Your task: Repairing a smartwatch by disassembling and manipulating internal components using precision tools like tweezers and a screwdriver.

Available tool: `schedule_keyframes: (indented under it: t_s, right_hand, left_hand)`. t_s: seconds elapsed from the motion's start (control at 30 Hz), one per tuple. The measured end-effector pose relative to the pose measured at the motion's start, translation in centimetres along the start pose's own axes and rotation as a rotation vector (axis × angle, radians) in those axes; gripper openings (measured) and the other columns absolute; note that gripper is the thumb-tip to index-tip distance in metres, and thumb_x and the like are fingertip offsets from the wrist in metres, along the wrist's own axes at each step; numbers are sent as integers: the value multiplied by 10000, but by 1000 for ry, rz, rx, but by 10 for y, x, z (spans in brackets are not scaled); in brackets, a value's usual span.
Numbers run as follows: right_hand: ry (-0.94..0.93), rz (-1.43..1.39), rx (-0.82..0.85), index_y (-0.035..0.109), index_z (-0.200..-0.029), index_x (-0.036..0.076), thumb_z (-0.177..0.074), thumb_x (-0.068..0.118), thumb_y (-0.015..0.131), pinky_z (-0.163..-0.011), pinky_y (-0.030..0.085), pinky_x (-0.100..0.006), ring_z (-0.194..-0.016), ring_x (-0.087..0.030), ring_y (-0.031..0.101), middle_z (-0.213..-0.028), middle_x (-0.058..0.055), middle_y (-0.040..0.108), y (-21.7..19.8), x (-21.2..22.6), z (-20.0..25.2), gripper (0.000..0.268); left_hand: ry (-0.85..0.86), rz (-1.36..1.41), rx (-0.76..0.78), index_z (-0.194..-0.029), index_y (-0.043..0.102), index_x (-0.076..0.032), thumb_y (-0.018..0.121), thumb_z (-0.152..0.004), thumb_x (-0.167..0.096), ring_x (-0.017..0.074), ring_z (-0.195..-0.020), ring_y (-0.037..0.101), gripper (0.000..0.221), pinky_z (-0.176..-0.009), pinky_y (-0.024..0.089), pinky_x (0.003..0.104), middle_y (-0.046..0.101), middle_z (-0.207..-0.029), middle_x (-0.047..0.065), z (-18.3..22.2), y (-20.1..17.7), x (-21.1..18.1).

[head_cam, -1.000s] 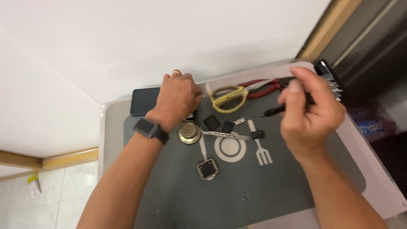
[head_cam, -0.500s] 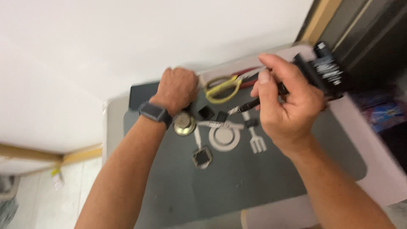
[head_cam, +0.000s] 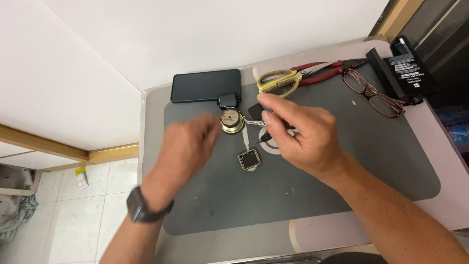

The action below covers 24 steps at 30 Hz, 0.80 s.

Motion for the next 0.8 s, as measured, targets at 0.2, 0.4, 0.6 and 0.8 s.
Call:
schedule_keyframes:
  t_s: [0.2,0.4,0.6,0.8]
  right_hand:
    - [34,-94,45,711,-1209,-47,-949,-86,689,-484,508,-317,-564,-199,633,-748,-103,732,16,-6,8,264]
    - [62,-149,70,744,-1172,-41,-910,-77,682,-469,580,-346,-608,-271,746,-798,-184,782,22,-10,11,271]
    - [87,-159,128,731,-1175,-33,-919,-62,671,-458,581,-353,-622,-284,754,-819,-201,781,27,-8,10,264]
    - [101,-151,143,735,-1167,-33,-912,-57,680,-448,581,-334,-610,-268,751,-810,-192,782,29,-12,13,262]
  left_hand:
    - [-238,-149,292,-860,737,-192,709,-908,-328,352,-667,693,147,-574,508,469,734,-684,70,38,25,29]
    - [-183,58,229,-1163,730,-92,814,-811,-248,448,-948,718,394,-771,588,561,784,-895,182,34,-3,-6]
    - [33,121,205,-1184,754,-39,891,-734,-438,333,-829,703,616,-651,590,397,744,-918,173,32,33,-27]
    - [62,136,142,-1080,804,-93,889,-748,-426,283,-783,663,478,-638,554,368,700,-851,112,35,42,-23]
Point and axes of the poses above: each hand's wrist, its own z-axis away from the middle knuckle, its own y-axis out of the palm, x = y × z, the point moved 4 cm from there along -z, towards the middle knuckle
